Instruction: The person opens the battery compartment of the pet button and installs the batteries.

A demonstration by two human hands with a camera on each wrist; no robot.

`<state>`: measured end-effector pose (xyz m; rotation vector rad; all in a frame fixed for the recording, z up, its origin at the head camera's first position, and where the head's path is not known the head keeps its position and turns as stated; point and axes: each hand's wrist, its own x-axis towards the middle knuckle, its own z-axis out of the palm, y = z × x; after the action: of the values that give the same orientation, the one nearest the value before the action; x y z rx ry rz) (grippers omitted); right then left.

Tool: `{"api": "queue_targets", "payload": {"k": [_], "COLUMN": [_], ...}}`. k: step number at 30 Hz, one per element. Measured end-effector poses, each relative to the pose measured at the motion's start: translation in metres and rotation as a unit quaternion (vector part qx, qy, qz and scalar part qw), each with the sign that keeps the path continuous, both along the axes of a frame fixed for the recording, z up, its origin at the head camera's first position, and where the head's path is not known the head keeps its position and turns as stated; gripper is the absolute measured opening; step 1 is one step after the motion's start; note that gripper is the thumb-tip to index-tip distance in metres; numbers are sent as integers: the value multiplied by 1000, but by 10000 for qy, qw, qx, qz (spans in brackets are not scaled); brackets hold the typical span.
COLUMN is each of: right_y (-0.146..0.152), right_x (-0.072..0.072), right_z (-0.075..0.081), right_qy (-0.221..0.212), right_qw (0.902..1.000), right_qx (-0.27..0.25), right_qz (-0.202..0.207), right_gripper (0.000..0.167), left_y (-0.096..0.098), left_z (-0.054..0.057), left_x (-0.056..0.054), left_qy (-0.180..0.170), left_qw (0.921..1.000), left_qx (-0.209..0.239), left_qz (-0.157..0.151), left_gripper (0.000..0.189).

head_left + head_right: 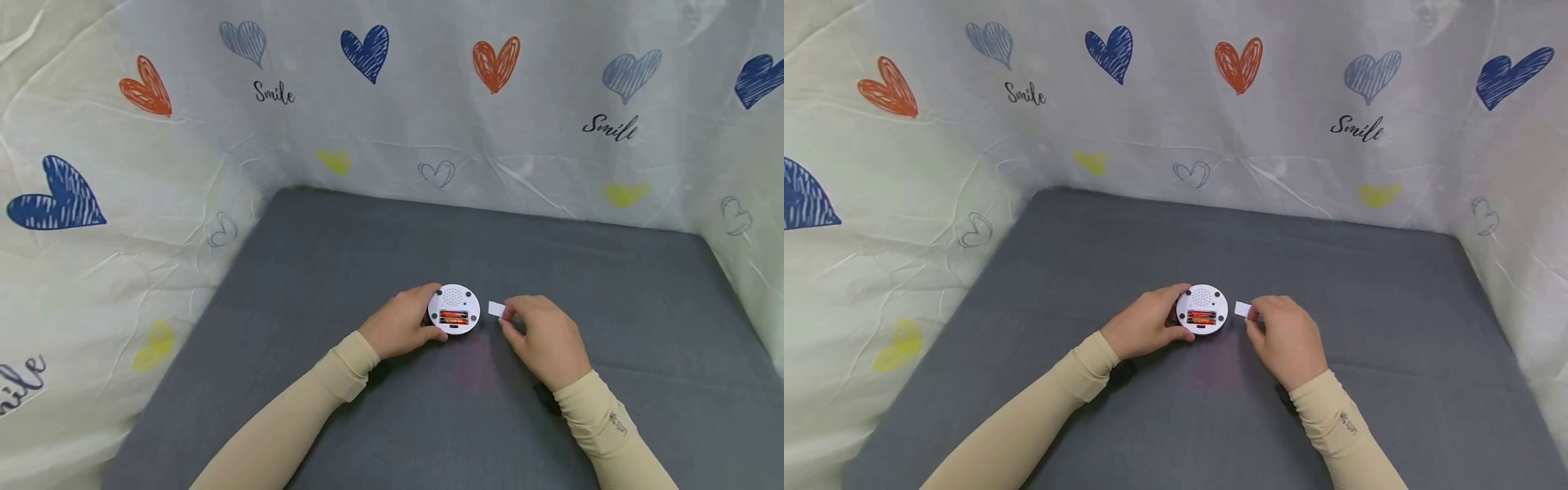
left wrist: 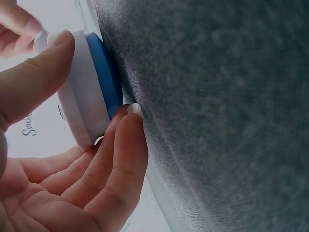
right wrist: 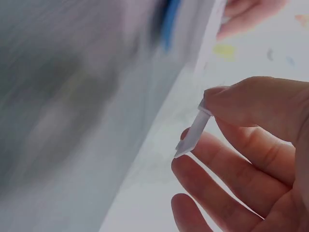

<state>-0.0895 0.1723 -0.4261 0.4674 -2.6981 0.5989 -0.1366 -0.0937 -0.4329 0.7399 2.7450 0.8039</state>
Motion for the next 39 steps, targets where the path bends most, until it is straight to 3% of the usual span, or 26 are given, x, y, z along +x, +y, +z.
{"api": "queue_targets", "payload": {"k": [11, 33, 39], "right_y": [-57, -62, -64], "right_x": [-2, -5, -8], "right_z": [-2, -11, -15], "right_qy": [311, -21, 289], "right_qw": [9953, 9965, 9960], "right_qx": [-8, -247, -157], "right_qz": [913, 802, 832], "right_gripper": [21, 17, 13], "left_y": [-2, -2, -2], "left_z": [-1, -3, -2], "left_x": [0, 0, 1], "left_qy": [82, -8, 140], "left_qw": [9999, 10000, 9999], "left_qx": [19, 7, -39], "left_qz": [-137, -69, -76], "left_gripper": [77, 75, 77]}}
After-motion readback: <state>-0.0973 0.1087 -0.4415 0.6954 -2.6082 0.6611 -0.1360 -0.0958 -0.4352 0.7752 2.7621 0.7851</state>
